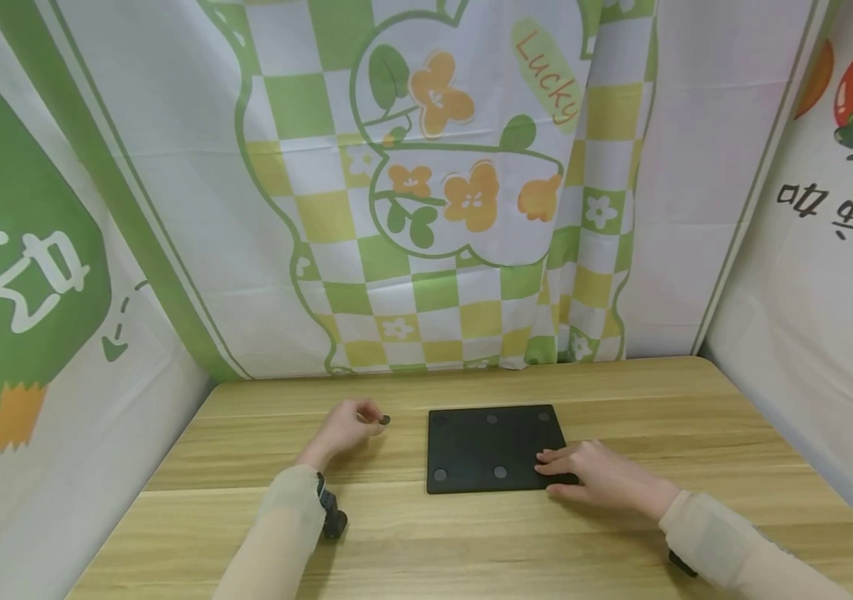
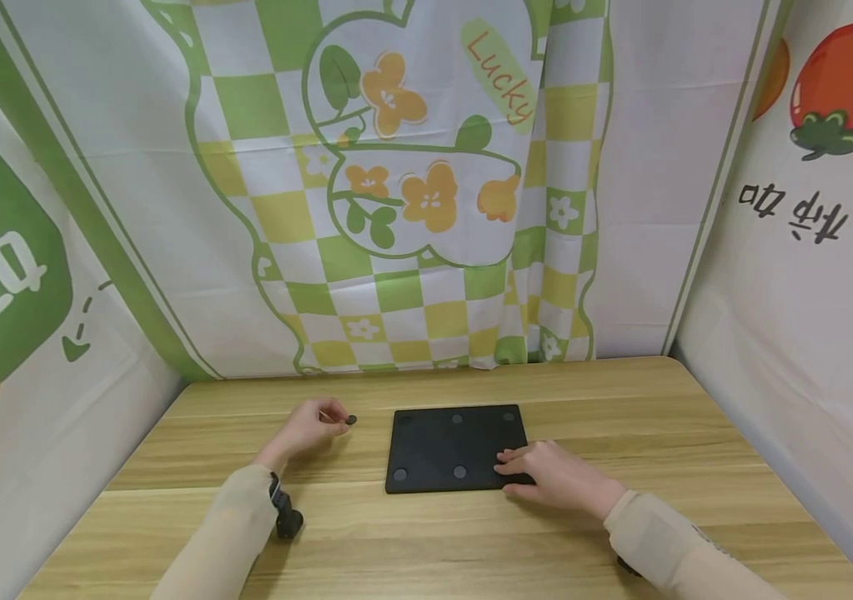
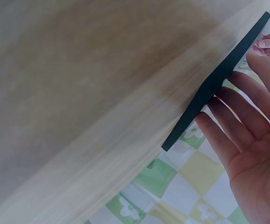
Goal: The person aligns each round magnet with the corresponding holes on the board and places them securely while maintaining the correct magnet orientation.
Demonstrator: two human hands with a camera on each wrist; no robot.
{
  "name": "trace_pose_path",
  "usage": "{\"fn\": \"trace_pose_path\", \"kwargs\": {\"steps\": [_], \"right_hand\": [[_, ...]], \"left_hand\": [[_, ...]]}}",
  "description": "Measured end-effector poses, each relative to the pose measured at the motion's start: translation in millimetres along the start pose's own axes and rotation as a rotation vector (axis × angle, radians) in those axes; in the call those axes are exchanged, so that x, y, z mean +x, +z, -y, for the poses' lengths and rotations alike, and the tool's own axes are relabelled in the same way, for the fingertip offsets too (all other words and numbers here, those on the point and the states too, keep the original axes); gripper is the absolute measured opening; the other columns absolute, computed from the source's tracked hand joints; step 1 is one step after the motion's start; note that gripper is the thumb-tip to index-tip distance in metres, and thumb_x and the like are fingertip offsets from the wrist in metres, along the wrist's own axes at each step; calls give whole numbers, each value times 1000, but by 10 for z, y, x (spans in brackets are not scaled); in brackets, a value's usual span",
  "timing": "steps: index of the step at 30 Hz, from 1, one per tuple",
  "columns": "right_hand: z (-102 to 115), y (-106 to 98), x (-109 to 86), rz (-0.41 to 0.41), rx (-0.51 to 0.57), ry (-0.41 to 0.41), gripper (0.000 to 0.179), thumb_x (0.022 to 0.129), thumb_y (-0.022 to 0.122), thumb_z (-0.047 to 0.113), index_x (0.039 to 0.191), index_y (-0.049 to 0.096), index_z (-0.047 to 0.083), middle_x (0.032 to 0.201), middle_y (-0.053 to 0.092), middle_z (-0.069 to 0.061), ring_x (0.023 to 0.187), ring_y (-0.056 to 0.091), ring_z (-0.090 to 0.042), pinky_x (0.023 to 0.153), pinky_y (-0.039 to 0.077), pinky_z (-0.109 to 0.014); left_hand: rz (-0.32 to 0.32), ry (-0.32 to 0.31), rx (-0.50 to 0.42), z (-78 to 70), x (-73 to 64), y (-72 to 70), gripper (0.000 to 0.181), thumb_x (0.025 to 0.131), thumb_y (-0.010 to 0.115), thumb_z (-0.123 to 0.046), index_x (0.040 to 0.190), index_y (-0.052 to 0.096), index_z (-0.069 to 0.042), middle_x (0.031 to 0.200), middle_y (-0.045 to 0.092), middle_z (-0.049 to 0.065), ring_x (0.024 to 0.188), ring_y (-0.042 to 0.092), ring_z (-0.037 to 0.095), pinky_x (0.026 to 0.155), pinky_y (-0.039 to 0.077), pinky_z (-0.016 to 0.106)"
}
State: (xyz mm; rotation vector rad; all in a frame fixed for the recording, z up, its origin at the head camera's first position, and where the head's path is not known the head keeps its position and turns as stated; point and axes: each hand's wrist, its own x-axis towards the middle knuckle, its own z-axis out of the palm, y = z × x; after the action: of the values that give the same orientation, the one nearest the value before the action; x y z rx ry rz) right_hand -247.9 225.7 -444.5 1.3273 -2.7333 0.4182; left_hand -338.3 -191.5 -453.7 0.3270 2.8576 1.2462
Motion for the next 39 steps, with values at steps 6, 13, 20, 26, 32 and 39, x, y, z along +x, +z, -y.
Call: {"fn": "trace_pose_path", "kwargs": {"steps": [6, 13, 20, 26, 32, 39], "right_hand": [[14, -7, 1, 1, 5, 6, 35, 91, 63, 29, 118, 67, 7, 123, 64, -12, 111, 63, -26, 87, 55, -43], [14, -10, -3, 2, 2, 13, 35, 91, 63, 30, 118, 67, 8, 123, 64, -11, 112, 63, -26, 88, 55, -44], [-12, 4, -7, 12, 12, 21, 37, 92, 62, 33, 120, 67, 9, 124, 63, -11, 112, 63, -26, 87, 55, -42], [-24, 7, -7, 12, 11, 22, 37, 92, 61, 33, 120, 67, 10, 125, 63, -10, 112, 63, -26, 88, 55, -42], [-29, 4, -5, 3, 0, 10, 36, 92, 62, 33, 119, 67, 10, 124, 64, -11, 110, 64, -26, 87, 56, -42], [-33, 17, -3, -3, -10, -5, 36, 91, 62, 33, 118, 68, 10, 123, 64, -11, 109, 64, -26, 86, 56, -41]], "left_hand": [[8, -8, -20, 22, 32, 0, 17, 79, 74, -10, 93, 66, -5, 95, 64, 8, 90, 60, 21, 79, 49, 34], [32, -39, -47, 20, 50, -11, 21, 80, 74, -11, 98, 66, -7, 99, 63, 8, 93, 58, 21, 82, 48, 37], [51, -44, -60, 58, 85, -22, 21, 80, 75, -13, 98, 67, -9, 96, 65, 6, 92, 57, 20, 84, 47, 39], [48, -53, -64, 57, 117, -18, 24, 77, 76, -11, 99, 67, -7, 92, 65, 5, 88, 56, 18, 80, 45, 33], [39, -45, -60, 58, 143, -11, 25, 75, 78, -8, 97, 68, -5, 86, 63, 7, 82, 55, 17, 72, 43, 27], [43, -70, -78, 124, 187, 5, 26, 74, 79, -8, 98, 70, -7, 88, 63, 7, 83, 55, 17, 72, 43, 27]]}}
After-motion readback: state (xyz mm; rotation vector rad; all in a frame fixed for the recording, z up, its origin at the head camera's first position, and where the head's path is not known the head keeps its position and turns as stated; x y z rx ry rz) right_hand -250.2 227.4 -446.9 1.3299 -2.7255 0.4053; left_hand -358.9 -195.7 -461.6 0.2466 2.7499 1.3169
